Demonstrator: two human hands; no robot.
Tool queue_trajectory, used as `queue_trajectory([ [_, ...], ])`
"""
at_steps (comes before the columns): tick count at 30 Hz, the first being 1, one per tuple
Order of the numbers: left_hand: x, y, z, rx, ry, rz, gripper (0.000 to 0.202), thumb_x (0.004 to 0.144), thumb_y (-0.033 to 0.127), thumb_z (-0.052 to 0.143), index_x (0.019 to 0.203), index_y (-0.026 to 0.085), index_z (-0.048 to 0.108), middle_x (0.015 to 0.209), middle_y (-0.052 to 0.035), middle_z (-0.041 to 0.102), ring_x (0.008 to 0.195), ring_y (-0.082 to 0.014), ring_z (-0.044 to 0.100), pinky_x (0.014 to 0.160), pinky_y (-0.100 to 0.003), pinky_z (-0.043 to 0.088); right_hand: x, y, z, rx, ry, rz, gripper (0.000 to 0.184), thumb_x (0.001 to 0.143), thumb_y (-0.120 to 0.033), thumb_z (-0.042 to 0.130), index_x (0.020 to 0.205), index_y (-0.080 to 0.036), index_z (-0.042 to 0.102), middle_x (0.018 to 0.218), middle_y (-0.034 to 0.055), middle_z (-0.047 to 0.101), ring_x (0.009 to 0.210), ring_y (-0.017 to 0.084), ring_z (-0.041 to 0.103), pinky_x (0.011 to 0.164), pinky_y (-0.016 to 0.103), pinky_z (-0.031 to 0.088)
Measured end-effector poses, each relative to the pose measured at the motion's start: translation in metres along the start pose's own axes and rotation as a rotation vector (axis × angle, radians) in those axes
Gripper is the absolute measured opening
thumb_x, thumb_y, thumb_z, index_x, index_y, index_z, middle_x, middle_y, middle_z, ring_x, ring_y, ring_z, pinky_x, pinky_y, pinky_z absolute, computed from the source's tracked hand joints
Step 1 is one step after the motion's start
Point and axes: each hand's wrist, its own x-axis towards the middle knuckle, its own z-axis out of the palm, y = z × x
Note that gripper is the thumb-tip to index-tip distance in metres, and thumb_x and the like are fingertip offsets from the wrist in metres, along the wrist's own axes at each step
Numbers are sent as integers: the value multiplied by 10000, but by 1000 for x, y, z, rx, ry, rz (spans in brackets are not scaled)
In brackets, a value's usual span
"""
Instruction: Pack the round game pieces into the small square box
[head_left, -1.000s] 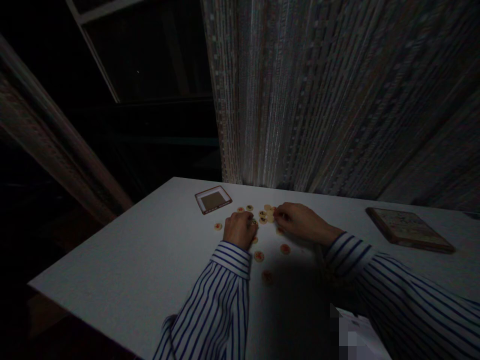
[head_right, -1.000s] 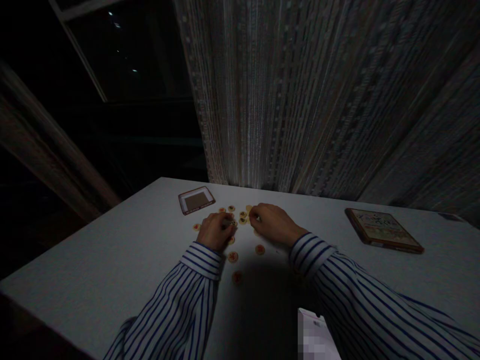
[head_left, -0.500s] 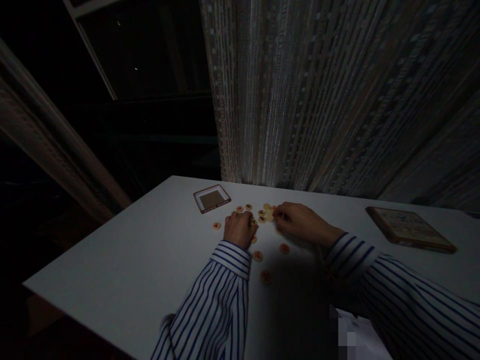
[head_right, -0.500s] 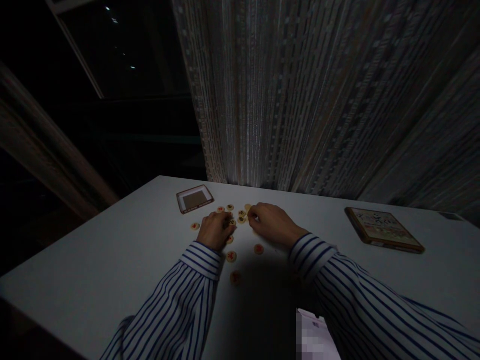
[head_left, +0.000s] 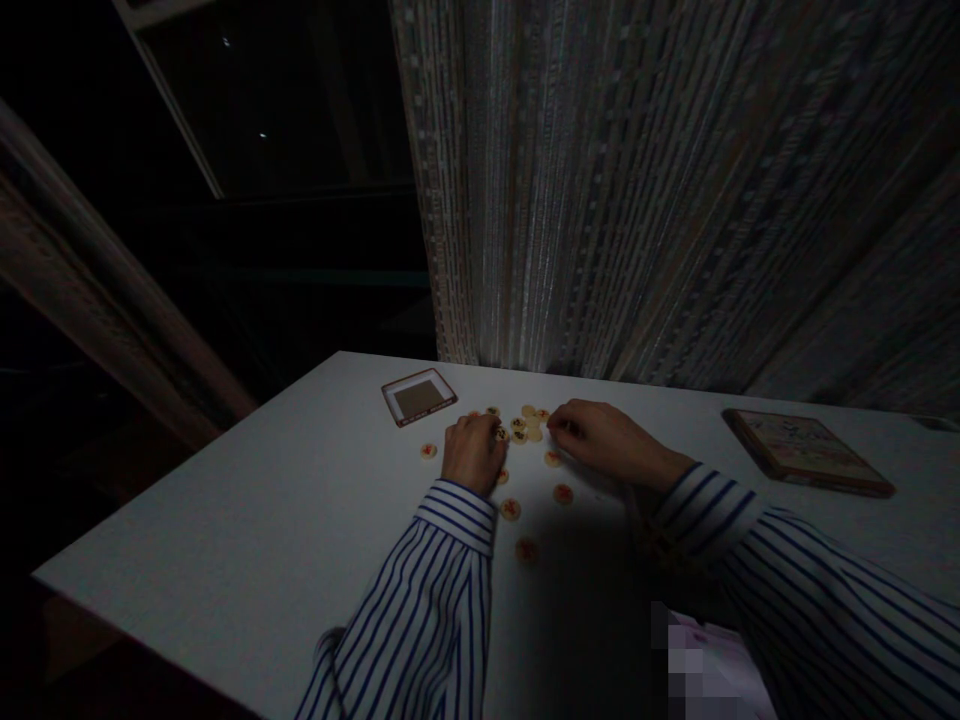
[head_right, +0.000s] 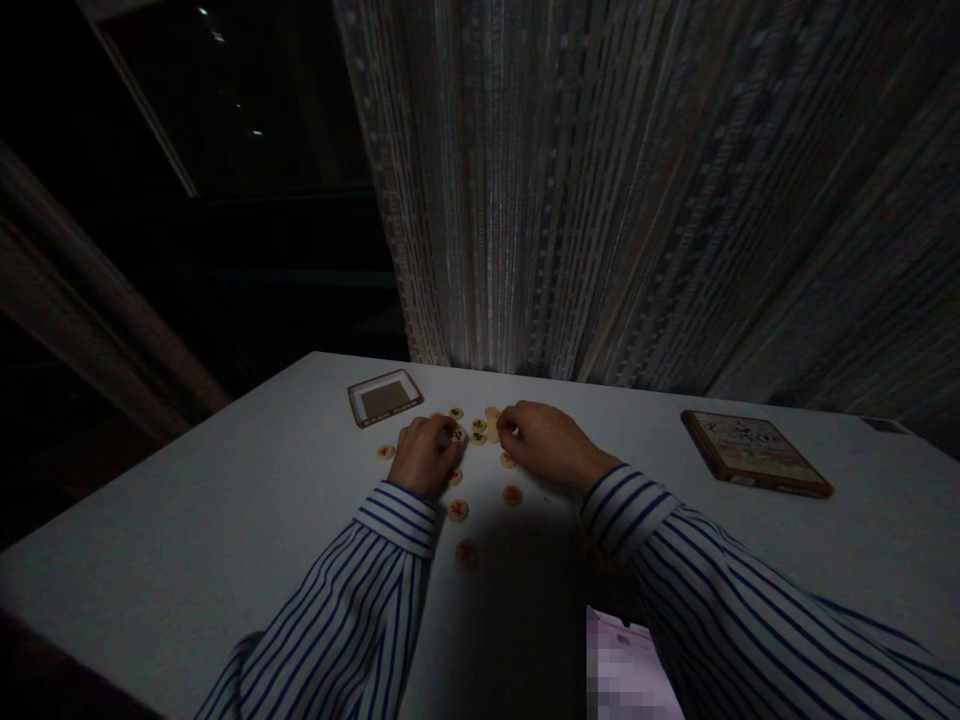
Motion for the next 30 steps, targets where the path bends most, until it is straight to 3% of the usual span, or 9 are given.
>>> queue_trajectory([
  [8, -2, 4, -3, -85, 115, 95, 222, 741, 197, 581, 963, 191, 570, 950, -53, 641, 937, -207, 535, 841, -351, 387, -15, 7, -9, 47, 13, 38, 231, 801, -270, 454, 886, -165, 641, 834, 57, 651, 730, 160, 578, 670, 263, 401],
  [16, -7, 15, -9, -76, 147, 149, 190, 740, 230, 591, 925, 192, 572, 902, -41, 643, 898, -207, 540, 823, -348, 393, -38, 7, -23, 122, 85, 93, 216, 790, -237, 464, 872, -153, 645, 844, 65, 656, 746, 161, 580, 660, 261, 415],
  [30, -13, 30, -16, -91, 186, 184, 197, 734, 238, 598, 925, 194, 571, 870, -36, 630, 883, -202, 537, 824, -341, 392, -93, 21, -23, 211, 245, 183, 187, 798, -272, 476, 851, -185, 633, 845, 46, 660, 769, 167, 593, 682, 286, 456],
])
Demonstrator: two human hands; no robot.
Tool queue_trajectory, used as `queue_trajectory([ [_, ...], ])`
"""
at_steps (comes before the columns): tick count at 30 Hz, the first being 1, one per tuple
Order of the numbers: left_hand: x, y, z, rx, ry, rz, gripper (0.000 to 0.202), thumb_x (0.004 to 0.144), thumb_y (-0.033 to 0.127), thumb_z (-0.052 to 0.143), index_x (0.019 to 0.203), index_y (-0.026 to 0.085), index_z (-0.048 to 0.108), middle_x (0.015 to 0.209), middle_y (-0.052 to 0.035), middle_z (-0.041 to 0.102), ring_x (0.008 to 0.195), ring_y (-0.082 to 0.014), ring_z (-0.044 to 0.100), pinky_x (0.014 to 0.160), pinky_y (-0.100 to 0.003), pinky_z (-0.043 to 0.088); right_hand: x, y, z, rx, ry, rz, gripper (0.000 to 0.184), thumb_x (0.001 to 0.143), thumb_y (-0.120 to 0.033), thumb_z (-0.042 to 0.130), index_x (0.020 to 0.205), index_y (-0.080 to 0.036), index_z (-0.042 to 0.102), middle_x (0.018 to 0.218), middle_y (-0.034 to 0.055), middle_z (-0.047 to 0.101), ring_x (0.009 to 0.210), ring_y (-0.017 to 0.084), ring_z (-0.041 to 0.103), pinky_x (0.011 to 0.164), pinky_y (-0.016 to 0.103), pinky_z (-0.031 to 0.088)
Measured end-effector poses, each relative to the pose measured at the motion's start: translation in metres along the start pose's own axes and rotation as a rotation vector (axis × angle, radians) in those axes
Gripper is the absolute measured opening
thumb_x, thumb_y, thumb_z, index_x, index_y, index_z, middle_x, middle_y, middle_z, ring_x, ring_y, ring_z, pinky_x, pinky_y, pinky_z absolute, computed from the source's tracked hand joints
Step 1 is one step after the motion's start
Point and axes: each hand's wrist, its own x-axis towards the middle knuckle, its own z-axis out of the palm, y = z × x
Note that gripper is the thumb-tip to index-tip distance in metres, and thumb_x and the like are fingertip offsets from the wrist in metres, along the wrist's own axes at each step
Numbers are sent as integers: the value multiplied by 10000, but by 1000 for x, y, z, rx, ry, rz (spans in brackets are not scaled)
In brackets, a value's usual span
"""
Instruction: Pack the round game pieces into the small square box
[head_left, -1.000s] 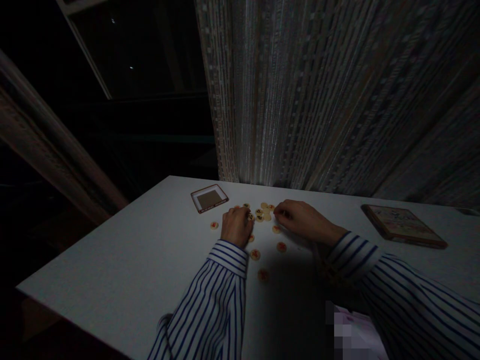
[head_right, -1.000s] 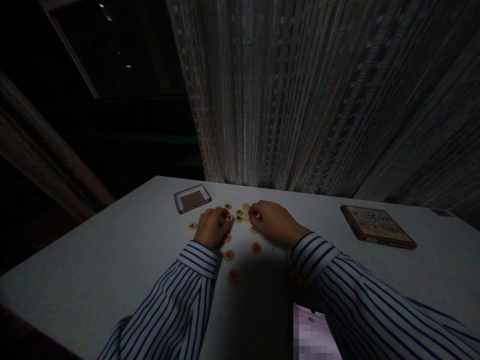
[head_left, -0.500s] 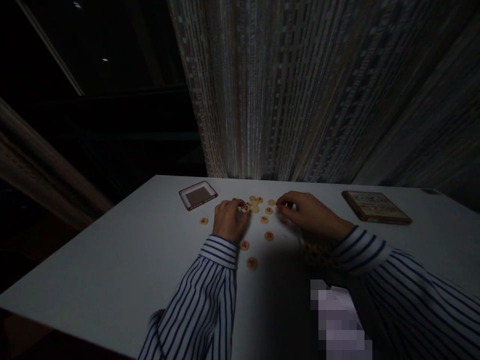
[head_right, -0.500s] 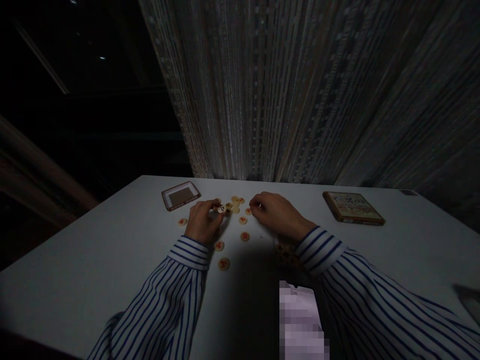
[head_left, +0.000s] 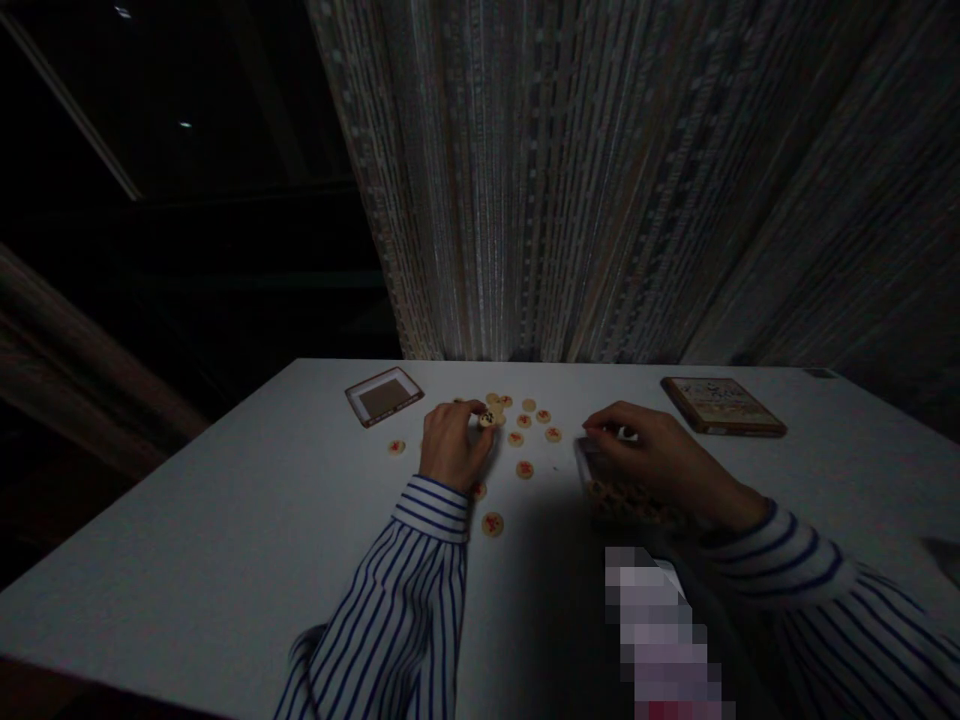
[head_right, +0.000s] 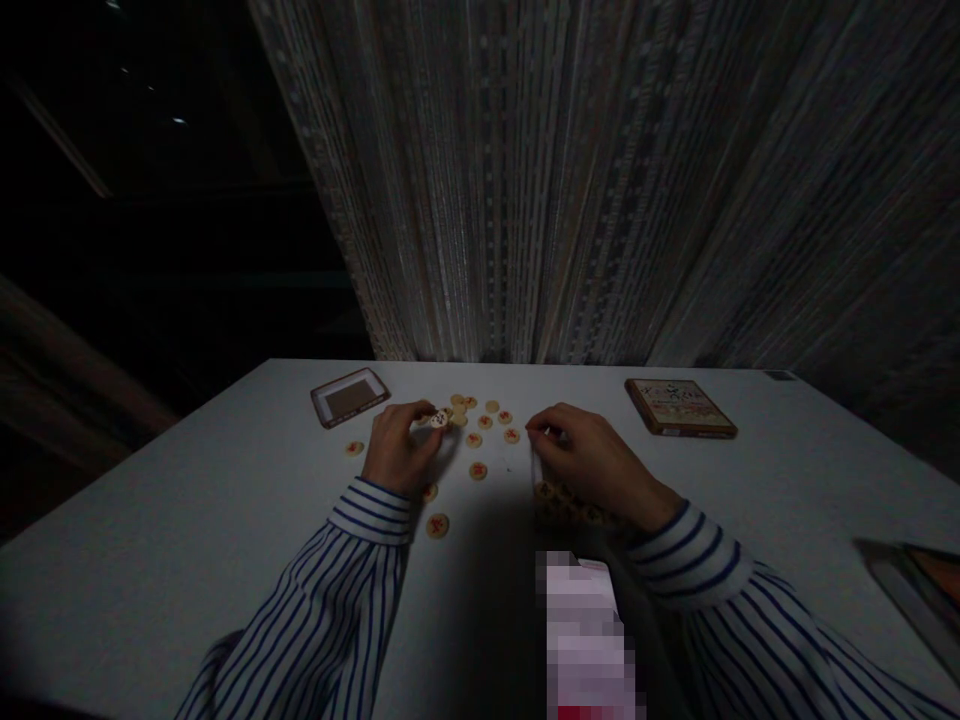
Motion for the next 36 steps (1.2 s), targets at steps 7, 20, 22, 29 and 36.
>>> queue_trajectory([
  [7, -2, 2, 2, -18, 0, 48, 200, 751, 250, 569, 941, 187, 570, 869, -47, 630, 903, -212, 538, 836, -365, 392, -26, 9, -4, 25, 39, 30, 173, 811, -277, 476, 846, -190, 621, 821, 50, 652, 752, 170, 597, 674, 297, 476],
  [20, -4, 12, 3, -26, -30, 72, 212, 744, 254, 566, 949, 200, 570, 873, -45, 626, 895, -211, 540, 836, -370, 399, -48, 34, -1, -122, 261, -35, 190, 822, -288, 442, 801, -183, 599, 746, 64, 635, 701, 185, 585, 654, 325, 457],
  [22, -4, 15, 1, -27, -31, 80, 204, 749, 257, 561, 945, 199, 569, 866, -45, 623, 895, -213, 539, 837, -369, 399, -49, 37, -1, -162, 273, -32, 204, 825, -285, 430, 795, -180, 602, 727, 63, 632, 690, 187, 584, 644, 322, 449],
  [29, -3, 30, 0, -46, -29, 103, 200, 746, 246, 559, 939, 193, 569, 875, -47, 621, 877, -205, 537, 818, -358, 409, -50, 43, -4, -239, 293, -36, 261, 847, -298, 399, 766, -167, 610, 729, 81, 651, 697, 191, 590, 655, 321, 432],
  [36, -1, 53, 3, -48, -77, 117, 190, 746, 249, 565, 929, 199, 569, 863, -41, 620, 869, -204, 540, 805, -352, 406, -52, 41, -9, -246, 307, -24, 311, 856, -314, 377, 708, -167, 608, 687, 80, 644, 664, 184, 579, 644, 315, 415],
])
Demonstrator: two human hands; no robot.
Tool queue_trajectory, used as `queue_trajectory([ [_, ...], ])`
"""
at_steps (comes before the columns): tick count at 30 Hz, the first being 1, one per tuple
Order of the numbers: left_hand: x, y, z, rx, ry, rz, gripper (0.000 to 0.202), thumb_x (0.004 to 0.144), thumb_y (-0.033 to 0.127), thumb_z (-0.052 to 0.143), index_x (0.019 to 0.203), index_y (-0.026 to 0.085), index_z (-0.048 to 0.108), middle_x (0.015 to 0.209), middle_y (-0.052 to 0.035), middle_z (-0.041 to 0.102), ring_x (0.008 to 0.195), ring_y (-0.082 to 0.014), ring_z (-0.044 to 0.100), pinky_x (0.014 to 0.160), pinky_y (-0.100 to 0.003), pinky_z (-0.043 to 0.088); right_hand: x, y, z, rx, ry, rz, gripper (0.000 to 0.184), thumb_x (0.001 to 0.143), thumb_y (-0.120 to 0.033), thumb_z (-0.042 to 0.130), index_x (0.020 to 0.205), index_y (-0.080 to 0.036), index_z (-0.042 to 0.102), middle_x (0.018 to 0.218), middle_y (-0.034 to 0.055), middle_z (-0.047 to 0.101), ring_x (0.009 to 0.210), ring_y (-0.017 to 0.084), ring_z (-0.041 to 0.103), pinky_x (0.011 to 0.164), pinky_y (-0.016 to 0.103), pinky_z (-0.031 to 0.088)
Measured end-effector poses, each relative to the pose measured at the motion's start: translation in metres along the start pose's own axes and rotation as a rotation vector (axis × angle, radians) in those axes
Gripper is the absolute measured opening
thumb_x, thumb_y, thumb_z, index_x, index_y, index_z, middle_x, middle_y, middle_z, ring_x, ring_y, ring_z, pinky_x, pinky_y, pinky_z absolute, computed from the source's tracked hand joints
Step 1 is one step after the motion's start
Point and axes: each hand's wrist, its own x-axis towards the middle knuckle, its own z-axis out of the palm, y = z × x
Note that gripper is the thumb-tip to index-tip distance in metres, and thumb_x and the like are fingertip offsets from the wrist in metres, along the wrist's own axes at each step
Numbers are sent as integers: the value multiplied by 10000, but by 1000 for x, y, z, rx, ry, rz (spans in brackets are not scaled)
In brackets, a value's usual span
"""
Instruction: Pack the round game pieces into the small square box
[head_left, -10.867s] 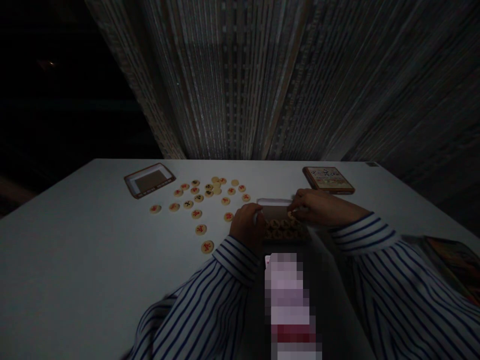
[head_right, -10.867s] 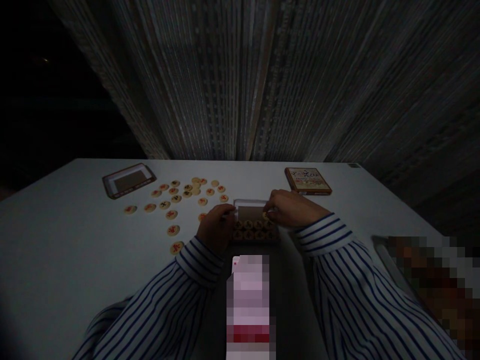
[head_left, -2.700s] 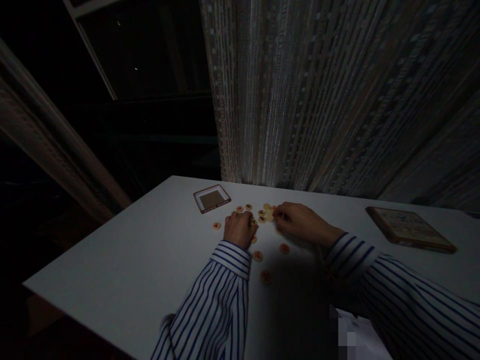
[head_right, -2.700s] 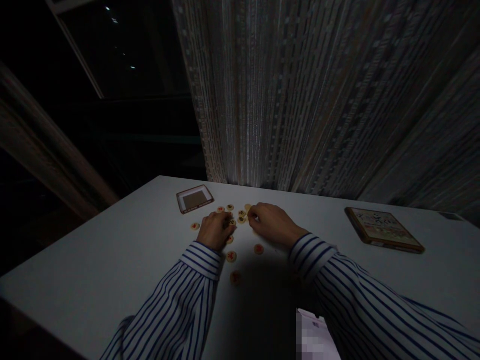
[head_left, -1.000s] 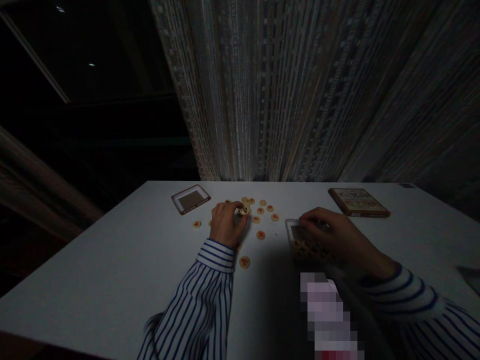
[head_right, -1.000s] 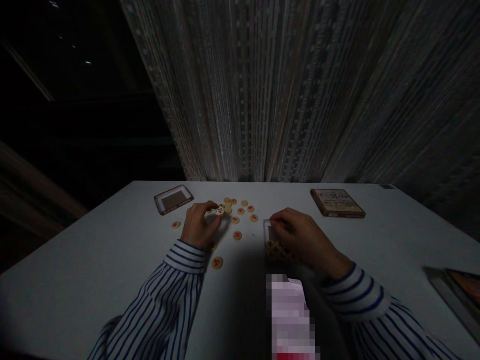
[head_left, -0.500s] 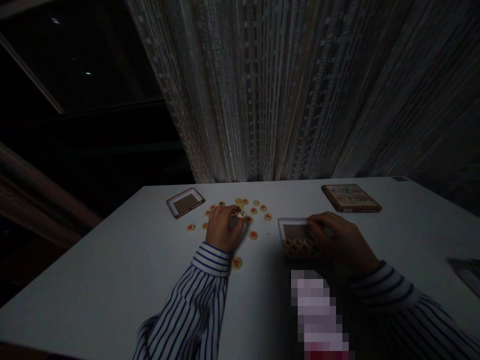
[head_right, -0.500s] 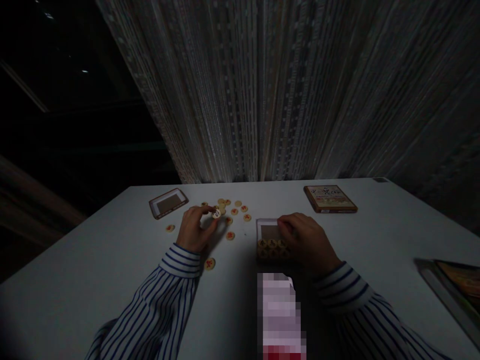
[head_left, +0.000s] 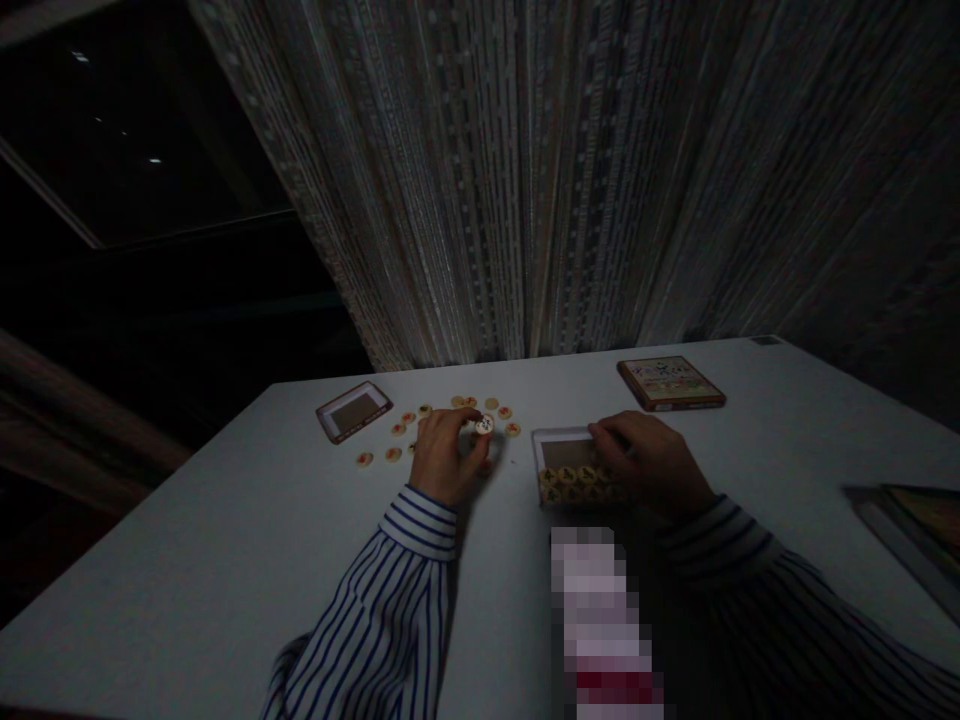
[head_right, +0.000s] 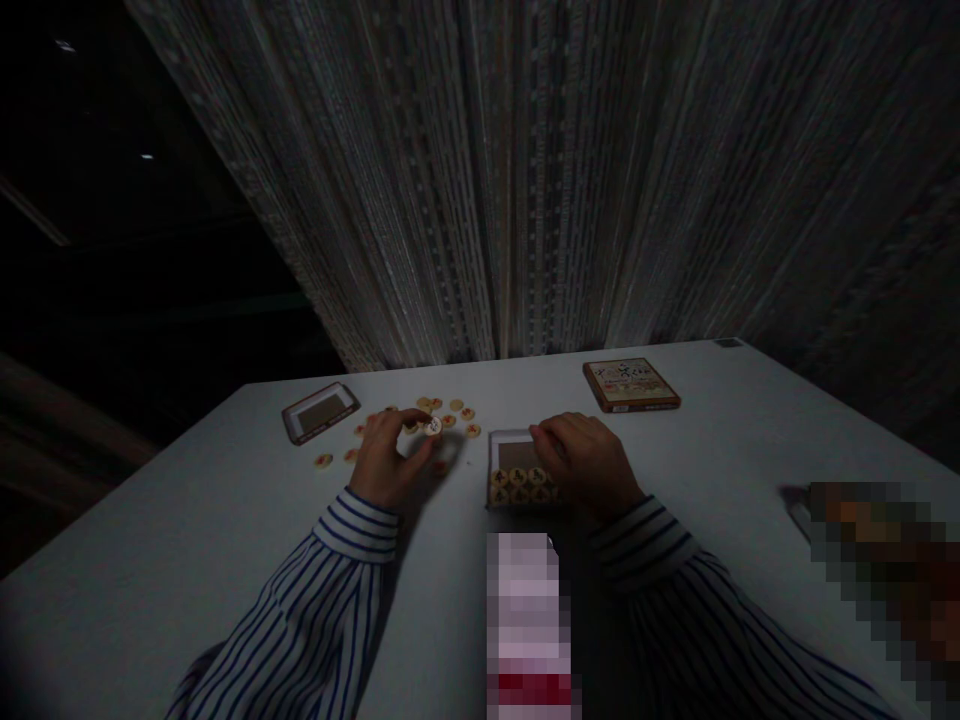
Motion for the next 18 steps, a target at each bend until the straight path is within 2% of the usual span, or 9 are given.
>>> queue_trajectory([
  [7, 13, 27, 11, -69, 38, 69, 178, 749, 250, 575, 920, 201, 574, 874, -30, 625, 854, -185, 538, 812, -327, 400, -1, 3, 1, -29, -5, 1, 313, 865, -299, 360, 708, -169, 598, 688, 78, 632, 676, 183, 575, 653, 314, 412],
  [11, 19, 43, 17, -104, 4, 38, 191, 753, 256, 580, 935, 195, 574, 881, -31, 629, 862, -185, 542, 812, -326, 401, -1, 4, 1, -35, 17, 32, 308, 861, -304, 370, 686, -178, 590, 671, 71, 621, 664, 181, 566, 640, 311, 402],
  [18, 10, 55, 35, -206, 36, 1, 197, 744, 230, 605, 934, 189, 571, 887, -28, 630, 867, -178, 544, 816, -322, 402, -2, 5, 1, -23, 38, 38, 312, 859, -299, 365, 680, -171, 586, 660, 80, 619, 640, 181, 563, 622, 310, 405],
])
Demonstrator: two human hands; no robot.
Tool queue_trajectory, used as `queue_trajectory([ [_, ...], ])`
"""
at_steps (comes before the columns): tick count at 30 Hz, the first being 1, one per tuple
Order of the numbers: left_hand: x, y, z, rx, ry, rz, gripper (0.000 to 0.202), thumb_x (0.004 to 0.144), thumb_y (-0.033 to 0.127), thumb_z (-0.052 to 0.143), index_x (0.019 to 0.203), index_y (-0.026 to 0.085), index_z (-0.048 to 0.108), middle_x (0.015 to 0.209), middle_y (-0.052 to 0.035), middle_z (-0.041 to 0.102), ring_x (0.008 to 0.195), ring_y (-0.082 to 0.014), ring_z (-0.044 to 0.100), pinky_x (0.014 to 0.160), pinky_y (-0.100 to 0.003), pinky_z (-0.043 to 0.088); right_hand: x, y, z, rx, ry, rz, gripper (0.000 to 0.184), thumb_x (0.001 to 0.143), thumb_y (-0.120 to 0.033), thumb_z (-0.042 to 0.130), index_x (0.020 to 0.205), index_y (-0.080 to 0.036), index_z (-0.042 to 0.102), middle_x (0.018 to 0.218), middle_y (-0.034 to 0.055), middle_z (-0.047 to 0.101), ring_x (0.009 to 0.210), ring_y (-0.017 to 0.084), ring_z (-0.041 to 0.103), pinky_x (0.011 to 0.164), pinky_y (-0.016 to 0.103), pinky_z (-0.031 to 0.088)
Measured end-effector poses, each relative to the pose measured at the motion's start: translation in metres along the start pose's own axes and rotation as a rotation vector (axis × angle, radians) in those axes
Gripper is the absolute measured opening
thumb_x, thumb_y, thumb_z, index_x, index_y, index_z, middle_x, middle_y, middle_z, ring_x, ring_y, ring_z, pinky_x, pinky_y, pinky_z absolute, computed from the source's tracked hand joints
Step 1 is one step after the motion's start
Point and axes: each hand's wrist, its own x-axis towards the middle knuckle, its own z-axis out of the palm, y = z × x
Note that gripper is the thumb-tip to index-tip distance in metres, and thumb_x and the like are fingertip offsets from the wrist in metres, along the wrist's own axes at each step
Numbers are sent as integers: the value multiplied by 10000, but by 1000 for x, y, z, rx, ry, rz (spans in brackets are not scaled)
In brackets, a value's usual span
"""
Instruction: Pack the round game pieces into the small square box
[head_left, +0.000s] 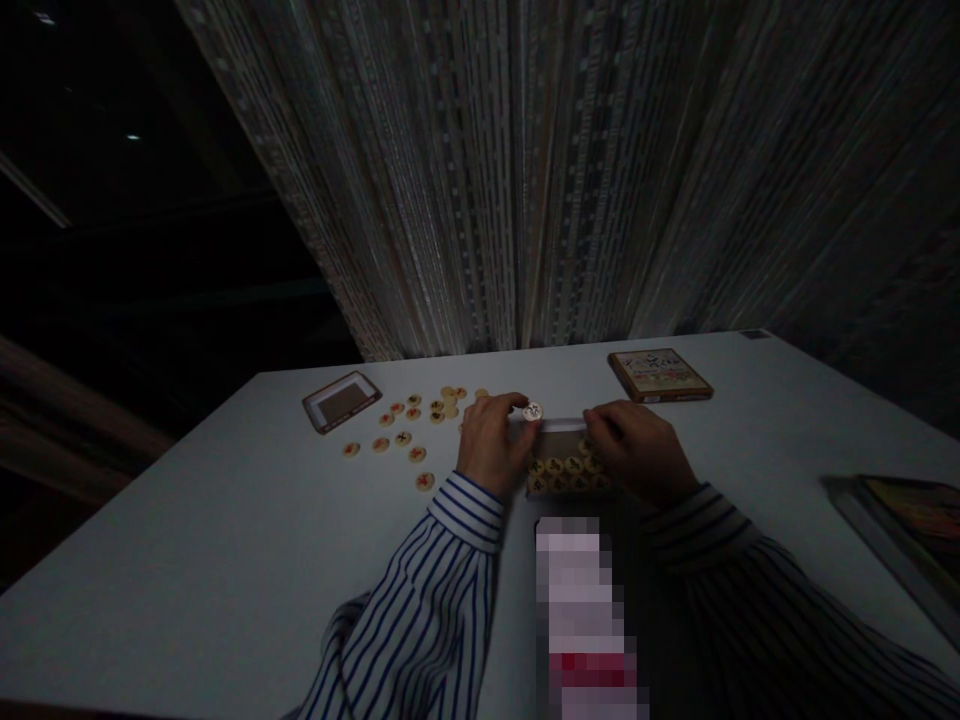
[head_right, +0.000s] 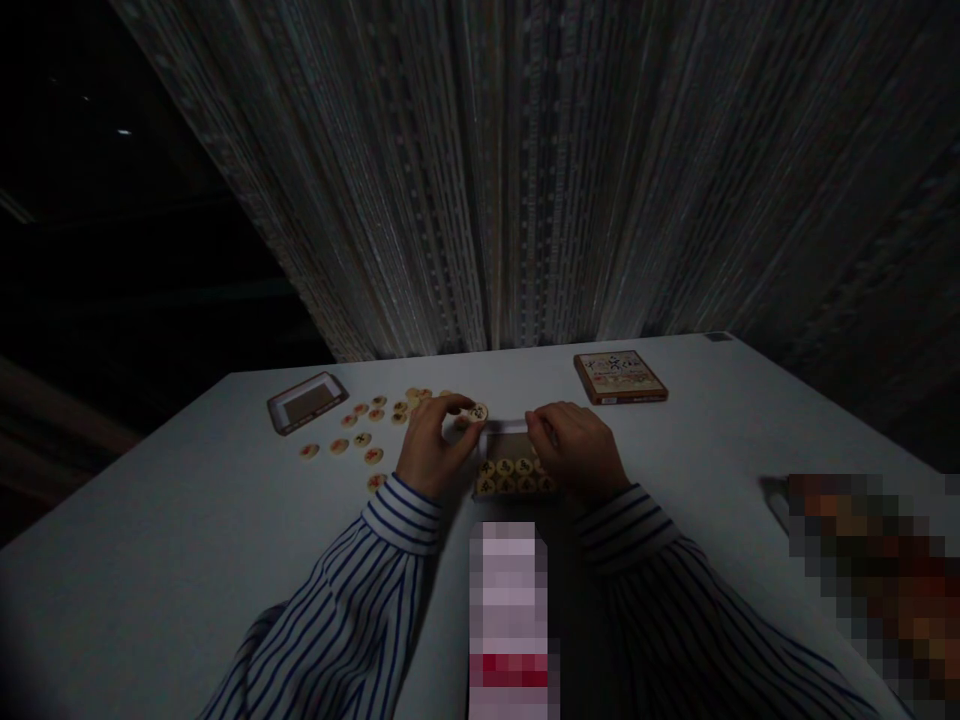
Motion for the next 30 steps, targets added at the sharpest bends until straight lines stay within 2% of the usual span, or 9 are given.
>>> queue_trajectory([
  [5, -15, -1, 9, -46, -11, -18, 197, 730, 208, 617, 920, 179, 574, 863, -38, 632, 857, -182, 555, 799, -331, 424, -1, 1, 5, 32, 41, -18, 283, 847, -295, 395, 665, -177, 577, 639, 59, 623, 611, 159, 567, 590, 283, 415],
  [8, -22, -2, 14, -54, -34, 14, 222, 710, 202, 635, 922, 176, 574, 846, -43, 638, 836, -190, 565, 766, -341, 442, -1, 1, 8, 84, 66, -63, 263, 840, -290, 416, 668, -174, 578, 618, 45, 623, 577, 144, 565, 548, 262, 419],
  [14, -28, -5, 21, -59, -17, 79, 257, 696, 203, 647, 939, 170, 571, 833, -50, 648, 798, -187, 579, 729, -335, 457, -4, -3, 12, 152, -3, -115, 211, 818, -270, 449, 727, -171, 611, 644, 41, 652, 576, 135, 584, 532, 249, 443],
  [22, -27, 1, 21, -53, -5, 56, 208, 715, 247, 635, 903, 173, 587, 799, -45, 656, 769, -180, 585, 724, -334, 458, -8, -4, 15, 348, -115, -5, 171, 778, -314, 536, 823, -175, 625, 704, 30, 689, 610, 135, 630, 547, 241, 489],
  [30, -26, 1, 20, -60, -7, 76, 178, 706, 233, 638, 869, 175, 595, 776, -42, 658, 743, -174, 589, 699, -321, 465, -8, -5, 14, 504, -157, 95, 157, 753, -297, 571, 842, -176, 616, 743, 39, 703, 674, 150, 657, 595, 256, 531],
])
